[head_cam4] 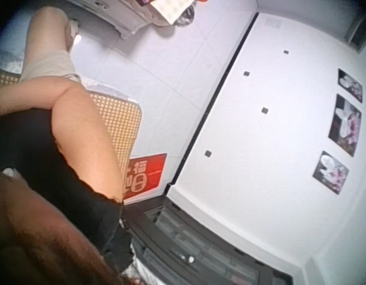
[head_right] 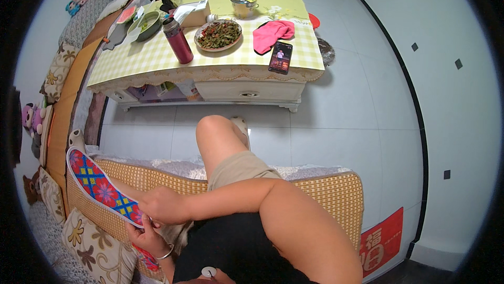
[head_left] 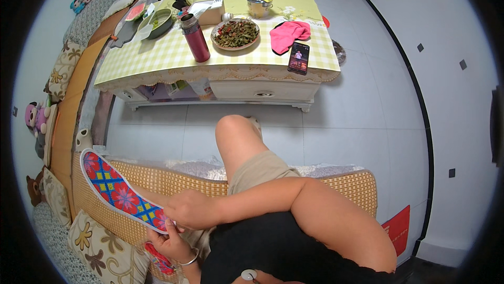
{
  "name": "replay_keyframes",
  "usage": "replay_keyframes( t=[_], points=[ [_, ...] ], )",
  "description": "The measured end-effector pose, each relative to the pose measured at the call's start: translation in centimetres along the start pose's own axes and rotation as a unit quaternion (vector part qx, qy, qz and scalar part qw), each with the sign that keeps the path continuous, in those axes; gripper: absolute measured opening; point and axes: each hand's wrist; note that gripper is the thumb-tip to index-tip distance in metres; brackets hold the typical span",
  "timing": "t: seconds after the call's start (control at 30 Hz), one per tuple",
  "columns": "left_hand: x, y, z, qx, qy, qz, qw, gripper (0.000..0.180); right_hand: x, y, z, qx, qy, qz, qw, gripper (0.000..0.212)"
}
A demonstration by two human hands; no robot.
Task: The person stitches a decorative shoe insole by hand using a needle and thread, pulling the thread through the material and turning the item over.
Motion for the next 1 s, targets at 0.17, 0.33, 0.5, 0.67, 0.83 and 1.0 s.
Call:
replay_keyframes(
  t=[0.17, 0.33, 0.5, 0.67, 0.83, 1.0],
  points=[
    [-1.2, 0.3, 0.4, -0.015, 0.023, 0.028, 0.999, 0.015, 0.3, 0.4, 0.4, -0.016, -0.013, 0.005, 1.0, 0.023],
    [0.2, 0.0, 1.2, -0.01, 0.059, 0.019, 0.998, 0.01, 0.3, 0.7, 0.1, 0.022, -0.026, 0.025, 0.999, 0.022],
    [0.2, -0.1, 1.4, -0.01, 0.074, 0.023, 0.997, 0.01, 0.3, 0.9, -0.2, 0.025, -0.037, 0.039, 0.998, 0.018],
    [0.0, -0.1, 1.2, -0.02, 0.092, 0.02, 0.995, 0.01, 0.4, 1.0, -0.7, 0.027, -0.04, 0.042, 0.998, 0.016],
    [-0.4, -0.2, 1.0, -0.028, 0.095, 0.022, 0.995, 0.011, 0.7, 1.2, -0.7, 0.032, -0.05, 0.043, 0.997, 0.015],
    [-1.4, -0.2, 0.3, -0.003, 0.106, 0.008, 0.994, 0.015, 0.6, 0.6, -1.6, 0.099, -0.006, 0.057, 0.993, 0.014]
  ],
)
Point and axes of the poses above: each hand's wrist, its own y-axis away from the middle knuckle, its own z-axis out of the palm, x = y × z, and after that the axes turned 10 degrees about -x, right-handed
